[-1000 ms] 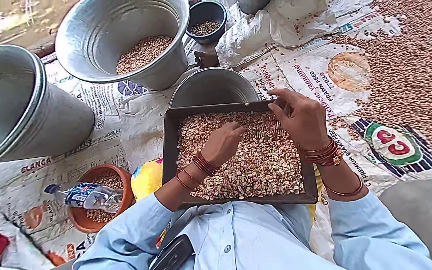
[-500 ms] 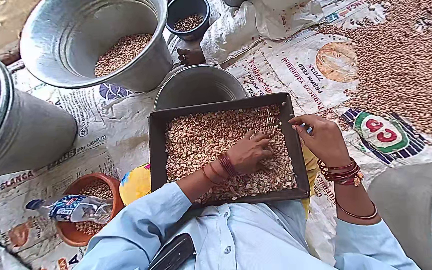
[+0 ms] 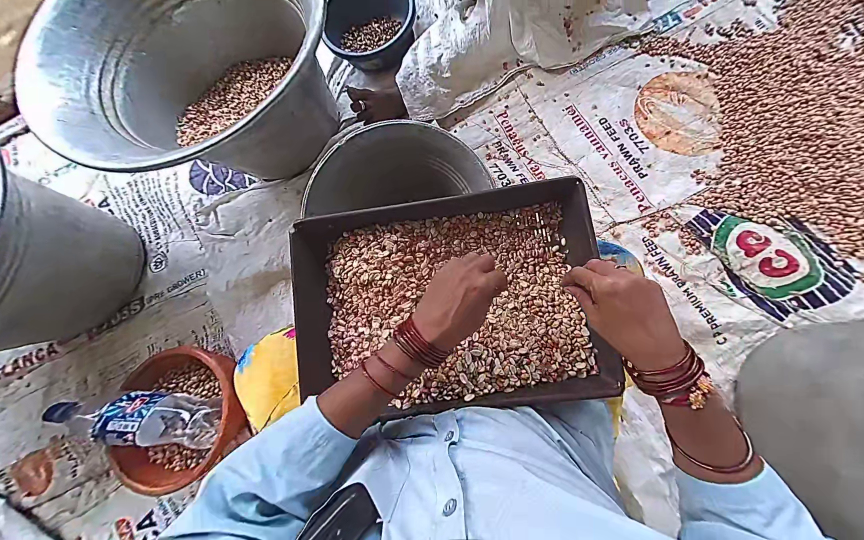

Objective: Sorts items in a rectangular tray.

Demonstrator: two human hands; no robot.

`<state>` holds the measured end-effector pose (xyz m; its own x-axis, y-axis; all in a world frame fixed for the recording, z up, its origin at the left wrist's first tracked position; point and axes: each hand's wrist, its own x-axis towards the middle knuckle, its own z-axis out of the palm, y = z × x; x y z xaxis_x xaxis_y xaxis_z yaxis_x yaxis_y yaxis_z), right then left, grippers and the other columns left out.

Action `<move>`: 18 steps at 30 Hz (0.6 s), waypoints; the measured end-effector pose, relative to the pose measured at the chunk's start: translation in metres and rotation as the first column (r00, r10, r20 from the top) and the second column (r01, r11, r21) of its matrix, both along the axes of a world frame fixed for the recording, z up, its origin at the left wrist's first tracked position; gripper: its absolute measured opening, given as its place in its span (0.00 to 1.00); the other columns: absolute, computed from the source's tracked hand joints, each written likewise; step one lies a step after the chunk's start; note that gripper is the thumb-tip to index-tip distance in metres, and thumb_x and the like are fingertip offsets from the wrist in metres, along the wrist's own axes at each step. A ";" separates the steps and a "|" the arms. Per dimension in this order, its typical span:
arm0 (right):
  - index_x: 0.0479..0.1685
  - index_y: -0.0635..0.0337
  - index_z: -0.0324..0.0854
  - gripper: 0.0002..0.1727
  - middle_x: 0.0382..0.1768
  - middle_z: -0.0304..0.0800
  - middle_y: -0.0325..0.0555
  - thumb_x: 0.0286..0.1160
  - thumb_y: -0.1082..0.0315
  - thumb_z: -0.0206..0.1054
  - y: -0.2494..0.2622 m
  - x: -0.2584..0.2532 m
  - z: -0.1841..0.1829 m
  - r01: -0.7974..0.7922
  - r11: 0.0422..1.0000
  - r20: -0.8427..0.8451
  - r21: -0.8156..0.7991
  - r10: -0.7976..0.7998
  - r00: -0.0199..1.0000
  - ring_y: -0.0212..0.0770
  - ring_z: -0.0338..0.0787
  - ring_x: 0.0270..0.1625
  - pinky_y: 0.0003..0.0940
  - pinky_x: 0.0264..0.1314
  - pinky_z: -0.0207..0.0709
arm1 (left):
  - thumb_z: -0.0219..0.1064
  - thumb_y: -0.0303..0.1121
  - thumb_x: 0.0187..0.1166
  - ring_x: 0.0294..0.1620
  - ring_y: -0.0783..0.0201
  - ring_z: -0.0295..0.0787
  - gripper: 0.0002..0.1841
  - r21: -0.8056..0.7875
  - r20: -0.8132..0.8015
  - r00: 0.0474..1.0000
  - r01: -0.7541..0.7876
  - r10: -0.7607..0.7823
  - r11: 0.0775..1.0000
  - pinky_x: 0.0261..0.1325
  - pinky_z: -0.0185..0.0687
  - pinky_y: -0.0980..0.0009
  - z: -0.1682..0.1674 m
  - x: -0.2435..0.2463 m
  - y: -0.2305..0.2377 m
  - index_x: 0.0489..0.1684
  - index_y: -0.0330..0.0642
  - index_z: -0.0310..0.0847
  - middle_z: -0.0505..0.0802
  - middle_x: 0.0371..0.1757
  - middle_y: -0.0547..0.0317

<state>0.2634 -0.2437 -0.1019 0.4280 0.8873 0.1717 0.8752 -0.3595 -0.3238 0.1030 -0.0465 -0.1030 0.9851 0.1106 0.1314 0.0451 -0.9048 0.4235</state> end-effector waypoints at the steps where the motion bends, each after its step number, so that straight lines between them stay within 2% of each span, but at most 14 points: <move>1: 0.40 0.60 0.93 0.04 0.34 0.91 0.55 0.73 0.71 0.73 0.000 -0.001 0.001 0.004 1.000 0.005 -0.006 -0.003 1.000 0.59 0.93 0.34 0.57 0.28 0.82 | 0.68 0.27 0.78 0.46 0.46 0.92 0.06 0.010 -0.005 1.000 0.028 -0.028 1.000 0.47 0.87 0.50 -0.009 0.007 -0.008 0.37 0.39 0.93 0.92 0.39 0.46; 5: 0.39 0.60 0.93 0.04 0.34 0.90 0.55 0.71 0.71 0.74 0.000 0.003 0.001 0.011 1.000 0.034 -0.020 -0.010 0.999 0.60 0.92 0.34 0.57 0.27 0.80 | 0.66 0.26 0.80 0.50 0.44 0.90 0.08 0.091 -0.064 0.995 0.085 -0.079 0.992 0.50 0.84 0.50 -0.035 0.025 -0.023 0.38 0.38 0.93 0.92 0.42 0.45; 7: 0.39 0.60 0.93 0.03 0.35 0.91 0.54 0.70 0.72 0.75 0.005 0.005 -0.002 -0.025 1.000 0.057 -0.014 0.026 0.998 0.60 0.92 0.38 0.55 0.29 0.80 | 0.63 0.26 0.81 0.51 0.43 0.89 0.09 0.117 -0.126 0.988 0.106 -0.091 0.987 0.49 0.83 0.50 -0.035 0.026 -0.027 0.39 0.37 0.92 0.92 0.43 0.44; 10: 0.36 0.60 0.93 0.03 0.33 0.90 0.53 0.69 0.73 0.75 0.015 0.006 -0.010 -0.104 0.995 0.108 -0.003 0.104 0.989 0.59 0.91 0.37 0.52 0.28 0.79 | 0.62 0.24 0.79 0.51 0.42 0.90 0.08 0.134 -0.141 0.984 0.127 -0.108 0.983 0.50 0.83 0.50 -0.034 0.025 -0.032 0.38 0.34 0.90 0.92 0.43 0.43; 11: 0.35 0.60 0.93 0.02 0.31 0.90 0.53 0.68 0.72 0.75 0.019 0.005 -0.012 -0.126 0.992 0.143 -0.007 0.125 0.982 0.59 0.90 0.36 0.51 0.27 0.78 | 0.62 0.24 0.79 0.52 0.43 0.91 0.08 0.097 -0.127 0.987 0.106 -0.093 0.990 0.52 0.84 0.50 -0.034 0.023 -0.031 0.38 0.33 0.89 0.93 0.43 0.43; 13: 0.33 0.58 0.93 0.02 0.31 0.90 0.54 0.67 0.70 0.78 0.026 0.005 -0.016 -0.151 0.988 0.190 -0.025 0.153 0.970 0.60 0.91 0.36 0.51 0.26 0.79 | 0.66 0.24 0.77 0.47 0.46 0.93 0.06 -0.089 -0.039 0.999 -0.034 0.030 0.995 0.49 0.89 0.49 -0.030 0.017 -0.016 0.39 0.31 0.89 0.93 0.40 0.43; 15: 0.35 0.58 0.94 0.04 0.31 0.90 0.54 0.66 0.69 0.79 0.029 0.004 -0.020 -0.166 0.986 0.191 -0.036 0.170 0.967 0.61 0.90 0.35 0.52 0.28 0.79 | 0.64 0.25 0.76 0.41 0.52 0.93 0.09 -0.335 -0.010 0.971 -0.228 0.239 0.914 0.45 0.90 0.51 -0.019 0.006 0.010 0.48 0.31 0.86 0.93 0.42 0.45; 16: 0.35 0.58 0.94 0.04 0.30 0.90 0.54 0.65 0.69 0.80 0.030 0.004 -0.023 -0.171 0.984 0.183 -0.043 0.176 0.967 0.61 0.90 0.35 0.53 0.28 0.78 | 0.61 0.25 0.74 0.35 0.56 0.90 0.12 -0.418 -0.002 0.945 -0.299 0.328 0.858 0.39 0.87 0.56 -0.015 0.000 0.024 0.51 0.33 0.83 0.92 0.41 0.47; 18: 0.34 0.59 0.92 0.03 0.29 0.90 0.54 0.65 0.70 0.79 0.030 0.003 -0.028 -0.172 0.983 0.168 -0.059 0.179 0.969 0.60 0.90 0.35 0.52 0.30 0.78 | 0.56 0.26 0.71 0.26 0.64 0.82 0.14 -0.448 0.010 0.903 -0.379 0.429 0.809 0.28 0.78 0.65 -0.009 -0.011 0.043 0.52 0.39 0.80 0.88 0.35 0.55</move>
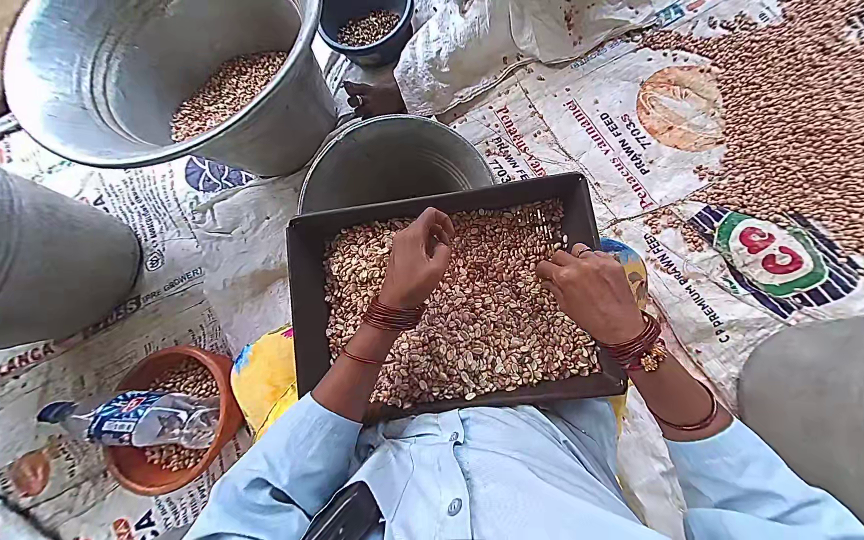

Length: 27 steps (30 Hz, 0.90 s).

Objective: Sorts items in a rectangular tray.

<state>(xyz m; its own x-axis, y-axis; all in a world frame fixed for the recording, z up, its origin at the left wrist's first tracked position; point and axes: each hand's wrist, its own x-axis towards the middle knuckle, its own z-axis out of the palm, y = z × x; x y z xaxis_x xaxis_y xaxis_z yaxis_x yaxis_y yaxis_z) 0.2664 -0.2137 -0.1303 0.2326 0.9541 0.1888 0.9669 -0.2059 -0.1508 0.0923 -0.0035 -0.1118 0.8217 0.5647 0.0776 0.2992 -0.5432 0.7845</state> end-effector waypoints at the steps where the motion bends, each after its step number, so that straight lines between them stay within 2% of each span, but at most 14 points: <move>1: 0.32 0.60 0.91 0.03 0.28 0.90 0.54 0.66 0.71 0.78 0.001 -0.001 -0.002 -0.003 1.000 -0.016 -0.007 0.003 1.000 0.59 0.91 0.35 0.52 0.31 0.80 | 0.57 0.25 0.73 0.25 0.64 0.80 0.13 0.021 -0.021 1.000 0.002 -0.002 1.000 0.28 0.76 0.64 0.003 -0.003 0.003 0.52 0.39 0.81 0.87 0.33 0.55; 3: 0.34 0.62 0.91 0.02 0.31 0.91 0.56 0.67 0.73 0.77 0.003 -0.003 -0.005 0.004 0.999 -0.061 -0.038 -0.006 0.998 0.60 0.93 0.38 0.54 0.36 0.83 | 0.64 0.24 0.78 0.23 0.61 0.80 0.08 0.134 -0.081 0.995 0.066 -0.055 0.989 0.29 0.78 0.61 0.001 -0.002 -0.001 0.48 0.37 0.87 0.89 0.30 0.53; 6: 0.36 0.64 0.91 0.03 0.32 0.92 0.58 0.69 0.74 0.76 0.005 -0.004 -0.004 0.018 0.998 -0.111 -0.056 -0.025 0.994 0.61 0.94 0.38 0.55 0.37 0.85 | 0.68 0.23 0.77 0.38 0.49 0.92 0.07 0.266 -0.179 0.975 0.174 -0.128 0.948 0.46 0.88 0.50 -0.013 0.004 -0.018 0.46 0.37 0.92 0.94 0.41 0.45; 8: 0.36 0.65 0.91 0.03 0.32 0.91 0.58 0.68 0.74 0.77 0.004 -0.004 -0.004 0.028 0.998 -0.120 -0.065 -0.036 0.992 0.61 0.94 0.39 0.55 0.37 0.85 | 0.69 0.26 0.78 0.44 0.44 0.95 0.07 0.299 -0.234 0.964 0.198 -0.129 0.934 0.47 0.89 0.47 -0.022 0.009 -0.027 0.47 0.36 0.92 0.94 0.45 0.42; 11: 0.36 0.65 0.91 0.04 0.32 0.90 0.58 0.67 0.74 0.77 0.003 -0.005 -0.004 0.048 0.996 -0.116 -0.079 -0.057 0.992 0.61 0.93 0.39 0.55 0.36 0.84 | 0.69 0.29 0.80 0.42 0.44 0.94 0.08 0.303 -0.310 0.941 0.236 -0.139 0.923 0.44 0.88 0.46 -0.025 0.014 -0.031 0.46 0.35 0.91 0.93 0.44 0.42; 14: 0.35 0.65 0.90 0.04 0.33 0.91 0.58 0.67 0.74 0.77 0.005 -0.005 -0.004 0.057 0.995 -0.113 -0.077 -0.065 0.991 0.61 0.94 0.40 0.55 0.36 0.84 | 0.70 0.28 0.79 0.42 0.46 0.94 0.07 0.298 -0.245 0.958 0.224 -0.152 0.928 0.46 0.89 0.47 -0.017 0.012 -0.021 0.44 0.37 0.93 0.94 0.42 0.45; 17: 0.36 0.65 0.90 0.03 0.35 0.91 0.59 0.69 0.74 0.75 0.006 -0.004 -0.005 0.058 0.995 -0.121 -0.077 -0.067 0.990 0.61 0.94 0.43 0.55 0.37 0.85 | 0.69 0.27 0.78 0.42 0.43 0.92 0.07 0.395 -0.112 0.994 0.049 -0.005 0.917 0.48 0.88 0.45 0.007 0.003 0.011 0.44 0.33 0.91 0.92 0.40 0.41; 18: 0.37 0.64 0.90 0.02 0.36 0.91 0.58 0.69 0.74 0.75 0.006 -0.004 -0.005 0.061 0.995 -0.118 -0.079 -0.070 0.991 0.61 0.94 0.43 0.54 0.37 0.85 | 0.69 0.27 0.78 0.45 0.42 0.92 0.08 0.458 -0.062 0.994 -0.048 0.086 0.887 0.51 0.87 0.46 0.018 0.000 0.022 0.46 0.33 0.91 0.91 0.43 0.40; 19: 0.36 0.64 0.90 0.02 0.35 0.91 0.58 0.69 0.75 0.74 0.006 -0.004 -0.006 0.063 0.995 -0.114 -0.075 -0.071 0.991 0.60 0.93 0.43 0.54 0.36 0.84 | 0.67 0.28 0.80 0.53 0.42 0.89 0.09 0.508 -0.024 0.986 -0.131 0.165 0.851 0.59 0.84 0.47 0.028 -0.004 0.030 0.50 0.36 0.90 0.90 0.49 0.39; 20: 0.36 0.64 0.90 0.02 0.35 0.91 0.57 0.68 0.76 0.75 0.005 -0.004 -0.006 0.064 0.996 -0.110 -0.065 -0.071 0.991 0.60 0.94 0.43 0.54 0.36 0.85 | 0.64 0.27 0.81 0.67 0.40 0.83 0.12 0.528 -0.022 0.978 -0.165 0.207 0.833 0.72 0.75 0.46 0.038 -0.009 0.034 0.56 0.39 0.88 0.88 0.60 0.38; 21: 0.36 0.64 0.90 0.02 0.35 0.91 0.57 0.68 0.76 0.75 0.006 -0.004 -0.006 0.064 0.996 -0.109 -0.058 -0.071 0.992 0.60 0.94 0.43 0.54 0.36 0.85 | 0.64 0.28 0.82 0.75 0.38 0.76 0.13 0.540 -0.023 0.976 -0.169 0.215 0.824 0.79 0.68 0.44 0.043 -0.012 0.036 0.60 0.40 0.87 0.85 0.67 0.38; 22: 0.36 0.64 0.91 0.02 0.35 0.91 0.57 0.67 0.77 0.75 0.006 -0.005 -0.007 0.065 0.996 -0.116 -0.054 -0.071 0.991 0.61 0.94 0.43 0.54 0.36 0.85 | 0.65 0.27 0.81 0.75 0.37 0.76 0.12 0.545 -0.024 0.981 -0.150 0.194 0.825 0.78 0.68 0.44 0.045 -0.013 0.035 0.60 0.40 0.87 0.84 0.67 0.37; 24: 0.38 0.64 0.91 0.03 0.37 0.91 0.58 0.67 0.77 0.74 0.007 -0.004 -0.006 0.064 0.996 -0.120 -0.062 -0.071 0.990 0.61 0.94 0.43 0.54 0.36 0.84 | 0.69 0.27 0.78 0.63 0.38 0.84 0.08 0.529 -0.042 0.994 -0.064 0.102 0.846 0.66 0.78 0.43 0.035 -0.009 0.026 0.51 0.39 0.90 0.90 0.56 0.40; 27: 0.40 0.63 0.91 0.05 0.38 0.91 0.57 0.68 0.76 0.74 0.007 -0.005 -0.005 0.083 0.994 -0.139 -0.066 -0.092 0.986 0.60 0.94 0.43 0.55 0.36 0.85 | 0.74 0.27 0.75 0.49 0.41 0.87 0.04 0.509 -0.136 0.990 0.088 -0.021 0.856 0.51 0.81 0.45 0.006 0.001 0.006 0.40 0.39 0.93 0.91 0.42 0.44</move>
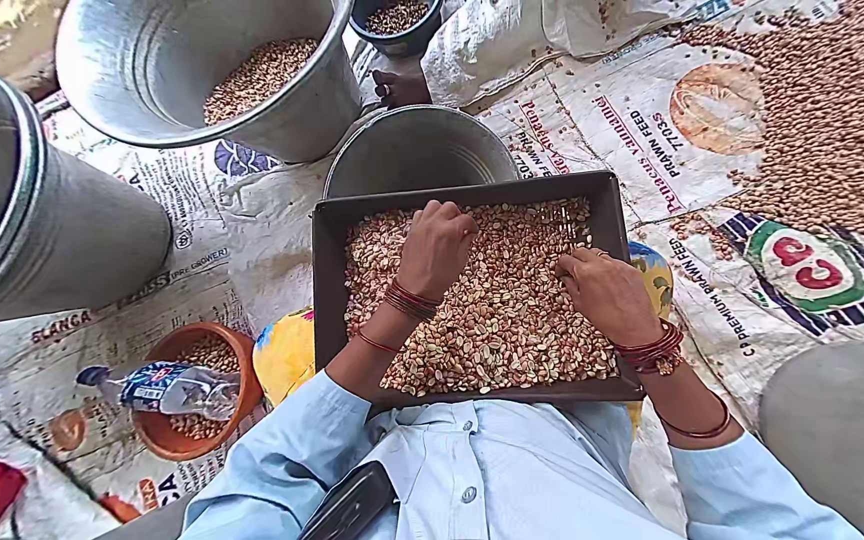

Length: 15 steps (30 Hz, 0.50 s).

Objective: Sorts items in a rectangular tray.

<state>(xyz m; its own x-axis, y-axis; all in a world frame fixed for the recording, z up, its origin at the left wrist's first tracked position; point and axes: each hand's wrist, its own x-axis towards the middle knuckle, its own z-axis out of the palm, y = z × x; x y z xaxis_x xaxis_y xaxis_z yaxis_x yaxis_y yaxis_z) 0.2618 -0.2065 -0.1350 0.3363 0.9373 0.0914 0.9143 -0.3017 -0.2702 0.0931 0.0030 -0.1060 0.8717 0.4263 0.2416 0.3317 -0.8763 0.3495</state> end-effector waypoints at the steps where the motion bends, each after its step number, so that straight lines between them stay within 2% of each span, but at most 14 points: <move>1: 0.40 0.62 0.91 0.05 0.38 0.92 0.57 0.68 0.75 0.75 0.001 -0.001 0.002 0.016 1.000 -0.029 -0.005 -0.016 0.999 0.60 0.94 0.42 0.55 0.35 0.84 | 0.75 0.29 0.74 0.47 0.41 0.87 0.04 0.012 -0.038 0.999 0.006 -0.006 1.000 0.50 0.81 0.46 -0.009 0.004 -0.005 0.39 0.39 0.94 0.90 0.40 0.44; 3: 0.41 0.61 0.92 0.05 0.39 0.93 0.56 0.69 0.73 0.75 0.004 -0.002 0.008 0.032 0.999 -0.120 0.006 -0.031 0.992 0.59 0.94 0.40 0.57 0.36 0.84 | 0.77 0.33 0.73 0.49 0.39 0.86 0.07 0.037 -0.119 0.993 -0.004 0.008 0.999 0.50 0.80 0.45 -0.022 0.009 -0.014 0.38 0.38 0.94 0.90 0.41 0.42; 5: 0.42 0.60 0.92 0.05 0.38 0.93 0.55 0.71 0.71 0.75 0.012 -0.003 0.013 0.003 0.999 -0.214 0.039 0.006 0.977 0.57 0.93 0.38 0.58 0.38 0.84 | 0.77 0.32 0.73 0.52 0.38 0.86 0.07 0.044 -0.161 0.987 -0.005 0.012 0.999 0.52 0.79 0.45 -0.028 0.011 -0.020 0.38 0.37 0.94 0.90 0.43 0.41; 8: 0.41 0.59 0.92 0.04 0.38 0.93 0.53 0.71 0.70 0.75 0.029 -0.010 0.018 -0.081 0.993 -0.236 0.085 0.099 0.967 0.55 0.93 0.39 0.56 0.37 0.84 | 0.76 0.30 0.73 0.51 0.39 0.87 0.06 -0.003 -0.154 0.988 0.015 -0.015 1.000 0.53 0.81 0.46 -0.026 0.011 -0.021 0.38 0.36 0.93 0.90 0.41 0.41; 10: 0.42 0.60 0.92 0.05 0.39 0.92 0.54 0.72 0.70 0.74 0.042 -0.014 0.016 -0.144 0.985 -0.191 0.091 0.159 0.969 0.56 0.94 0.40 0.55 0.37 0.84 | 0.74 0.27 0.75 0.46 0.45 0.91 0.05 -0.124 -0.058 0.998 -0.001 -0.007 0.992 0.52 0.87 0.48 -0.015 0.004 -0.013 0.41 0.36 0.93 0.93 0.40 0.44; 12: 0.44 0.61 0.92 0.06 0.39 0.92 0.57 0.73 0.71 0.73 0.053 -0.015 0.012 -0.195 0.979 -0.132 0.064 0.202 0.970 0.59 0.93 0.40 0.55 0.36 0.85 | 0.67 0.27 0.82 0.39 0.53 0.93 0.06 -0.340 0.045 0.994 -0.076 0.097 0.937 0.48 0.89 0.53 0.006 -0.010 0.004 0.46 0.34 0.89 0.94 0.41 0.45; 14: 0.47 0.64 0.91 0.08 0.38 0.91 0.60 0.73 0.73 0.72 0.061 -0.016 0.009 -0.221 0.975 -0.096 -0.002 0.219 0.971 0.62 0.92 0.40 0.56 0.36 0.84 | 0.55 0.26 0.86 0.32 0.64 0.91 0.09 -0.584 0.115 0.966 -0.122 0.230 0.802 0.40 0.89 0.65 0.023 -0.027 0.025 0.51 0.34 0.80 0.92 0.39 0.51; 15: 0.47 0.64 0.91 0.08 0.39 0.91 0.61 0.72 0.73 0.72 0.064 -0.016 0.008 -0.225 0.974 -0.083 -0.031 0.222 0.971 0.63 0.92 0.40 0.57 0.36 0.83 | 0.49 0.26 0.83 0.26 0.70 0.89 0.10 -0.661 0.142 0.952 -0.113 0.272 0.742 0.31 0.87 0.73 0.027 -0.034 0.033 0.50 0.38 0.77 0.91 0.35 0.57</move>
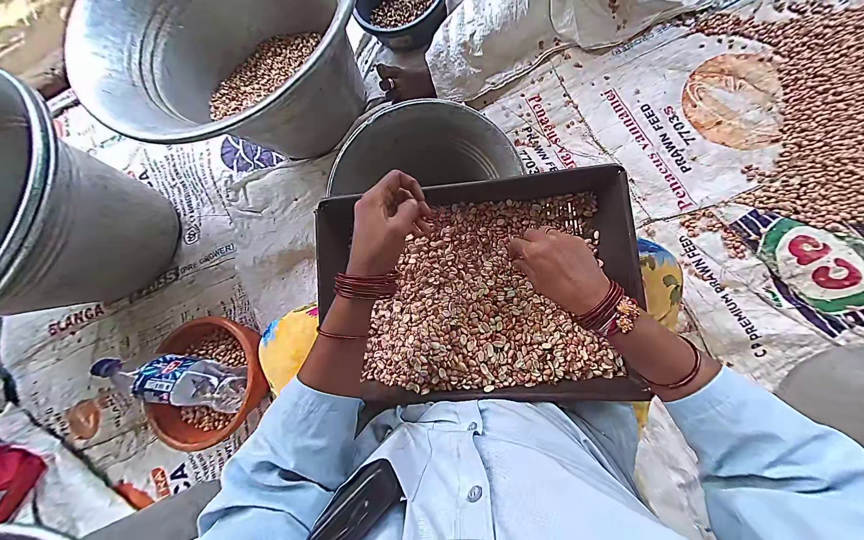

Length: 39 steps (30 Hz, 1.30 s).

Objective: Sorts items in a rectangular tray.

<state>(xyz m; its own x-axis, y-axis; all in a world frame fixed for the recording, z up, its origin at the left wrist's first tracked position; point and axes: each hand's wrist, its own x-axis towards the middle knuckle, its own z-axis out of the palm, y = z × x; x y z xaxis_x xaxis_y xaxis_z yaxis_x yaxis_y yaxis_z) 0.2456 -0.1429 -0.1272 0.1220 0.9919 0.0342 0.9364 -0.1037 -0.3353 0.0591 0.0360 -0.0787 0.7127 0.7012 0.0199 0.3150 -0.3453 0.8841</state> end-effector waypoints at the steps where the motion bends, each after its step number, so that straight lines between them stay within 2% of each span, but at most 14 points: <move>1: 0.46 0.64 0.91 0.08 0.39 0.91 0.60 0.72 0.74 0.72 0.002 0.000 -0.002 -0.008 1.000 0.016 -0.013 0.008 1.000 0.63 0.92 0.40 0.56 0.37 0.84 | 0.47 0.26 0.80 0.20 0.73 0.84 0.12 -0.040 0.015 1.000 -0.007 0.008 0.999 0.24 0.81 0.77 0.002 -0.006 0.005 0.50 0.40 0.76 0.90 0.32 0.60; 4: 0.45 0.64 0.91 0.07 0.38 0.91 0.60 0.72 0.74 0.73 0.003 0.000 -0.003 -0.031 0.999 0.019 -0.009 0.031 0.999 0.62 0.92 0.39 0.56 0.35 0.83 | 0.61 0.26 0.84 0.18 0.66 0.72 0.07 0.224 -0.193 0.980 0.096 -0.053 0.970 0.24 0.70 0.68 0.001 -0.017 0.000 0.47 0.37 0.86 0.84 0.24 0.57; 8: 0.41 0.62 0.90 0.06 0.34 0.90 0.58 0.69 0.71 0.74 0.002 -0.001 -0.004 -0.034 0.999 0.023 0.003 0.034 0.999 0.61 0.91 0.35 0.56 0.31 0.81 | 0.71 0.26 0.77 0.41 0.40 0.91 0.06 0.446 -0.459 0.888 0.221 0.010 0.867 0.46 0.85 0.40 -0.017 -0.016 -0.015 0.45 0.35 0.92 0.92 0.42 0.39; 12: 0.40 0.60 0.90 0.07 0.32 0.88 0.55 0.67 0.67 0.74 0.002 -0.003 0.000 -0.051 0.995 0.057 -0.084 0.056 0.997 0.59 0.90 0.33 0.55 0.29 0.78 | 0.70 0.26 0.77 0.47 0.40 0.93 0.06 0.405 -0.544 0.839 0.269 -0.006 0.874 0.49 0.85 0.38 -0.023 -0.015 -0.016 0.44 0.36 0.92 0.94 0.45 0.41; 15: 0.40 0.60 0.89 0.08 0.36 0.90 0.55 0.69 0.66 0.71 0.014 0.001 0.016 -0.078 0.971 0.038 -0.225 0.089 0.995 0.59 0.91 0.36 0.58 0.33 0.78 | 0.70 0.26 0.76 0.39 0.42 0.91 0.05 0.350 -0.521 0.852 0.278 -0.061 0.895 0.45 0.84 0.39 -0.008 -0.018 -0.008 0.42 0.37 0.92 0.94 0.38 0.43; 18: 0.41 0.58 0.89 0.09 0.32 0.87 0.52 0.68 0.63 0.71 0.032 0.004 0.044 -0.060 0.996 0.002 0.062 0.060 0.998 0.56 0.90 0.32 0.56 0.27 0.77 | 0.71 0.25 0.76 0.36 0.44 0.88 0.04 0.543 -0.320 0.946 0.140 0.050 0.828 0.41 0.84 0.46 0.020 -0.030 -0.001 0.43 0.37 0.89 0.89 0.38 0.41; 20: 0.52 0.56 0.87 0.14 0.35 0.87 0.50 0.74 0.59 0.72 0.046 0.003 0.069 0.014 0.944 -0.045 0.329 0.001 0.999 0.53 0.89 0.32 0.52 0.27 0.77 | 0.70 0.27 0.77 0.60 0.40 0.84 0.11 0.673 -0.176 0.968 -0.014 0.179 0.740 0.64 0.80 0.47 0.035 -0.029 0.010 0.54 0.40 0.88 0.86 0.59 0.38; 22: 0.53 0.55 0.88 0.13 0.34 0.88 0.48 0.76 0.60 0.72 0.058 0.002 0.084 0.061 0.879 -0.089 0.474 -0.022 0.996 0.49 0.87 0.30 0.47 0.28 0.75 | 0.71 0.27 0.74 0.84 0.33 0.65 0.14 0.708 -0.120 0.975 -0.046 0.184 0.705 0.84 0.60 0.41 0.039 -0.027 0.018 0.57 0.41 0.87 0.76 0.78 0.34; 25: 0.45 0.54 0.91 0.07 0.33 0.89 0.48 0.75 0.63 0.72 0.069 -0.009 0.077 -0.007 0.930 -0.113 0.367 0.052 0.992 0.50 0.90 0.34 0.51 0.32 0.78 | 0.74 0.28 0.72 0.88 0.32 0.58 0.06 0.713 -0.187 0.976 0.055 0.115 0.699 0.86 0.55 0.35 0.018 -0.025 0.010 0.43 0.44 0.91 0.78 0.78 0.37; 31: 0.51 0.54 0.93 0.10 0.43 0.92 0.54 0.75 0.69 0.71 0.094 -0.032 0.029 -0.133 0.990 -0.128 0.054 0.139 0.982 0.57 0.93 0.45 0.58 0.41 0.82 | 0.80 0.36 0.69 0.86 0.35 0.65 0.08 0.687 -0.394 0.905 0.172 0.163 0.706 0.82 0.56 0.36 -0.028 -0.008 0.001 0.38 0.43 0.95 0.82 0.77 0.38; 34: 0.54 0.55 0.92 0.12 0.43 0.92 0.54 0.76 0.69 0.70 0.098 -0.038 0.019 -0.148 0.989 -0.109 0.029 0.150 0.983 0.58 0.93 0.46 0.57 0.42 0.82 | 0.77 0.31 0.70 0.82 0.36 0.71 0.05 0.663 -0.270 0.954 0.088 0.128 0.744 0.80 0.61 0.36 -0.025 -0.016 0.008 0.37 0.41 0.94 0.85 0.73 0.39; 36: 0.52 0.56 0.92 0.10 0.41 0.91 0.55 0.79 0.66 0.70 0.098 -0.040 0.013 -0.157 0.987 -0.080 0.033 0.160 0.984 0.58 0.93 0.45 0.56 0.41 0.83 | 0.71 0.30 0.74 0.67 0.45 0.85 0.07 0.572 -0.128 0.977 -0.069 0.172 0.817 0.69 0.78 0.47 -0.012 -0.027 0.018 0.43 0.37 0.90 0.90 0.63 0.42; 37: 0.50 0.57 0.91 0.09 0.40 0.91 0.55 0.78 0.65 0.70 0.097 -0.040 0.010 -0.159 0.986 -0.070 0.042 0.162 0.984 0.58 0.92 0.44 0.56 0.40 0.83 | 0.66 0.28 0.75 0.50 0.54 0.90 0.09 0.518 -0.078 0.975 -0.140 0.210 0.844 0.53 0.86 0.56 -0.006 -0.032 0.024 0.48 0.35 0.86 0.91 0.53 0.45; 39: 0.49 0.57 0.91 0.09 0.39 0.91 0.56 0.77 0.65 0.71 0.096 -0.040 0.008 -0.160 0.986 -0.074 0.053 0.164 0.984 0.59 0.92 0.43 0.56 0.40 0.82 | 0.59 0.26 0.74 0.29 0.64 0.84 0.13 0.409 -0.061 0.968 -0.199 0.244 0.891 0.33 0.80 0.65 -0.003 -0.042 0.032 0.54 0.37 0.80 0.88 0.38 0.53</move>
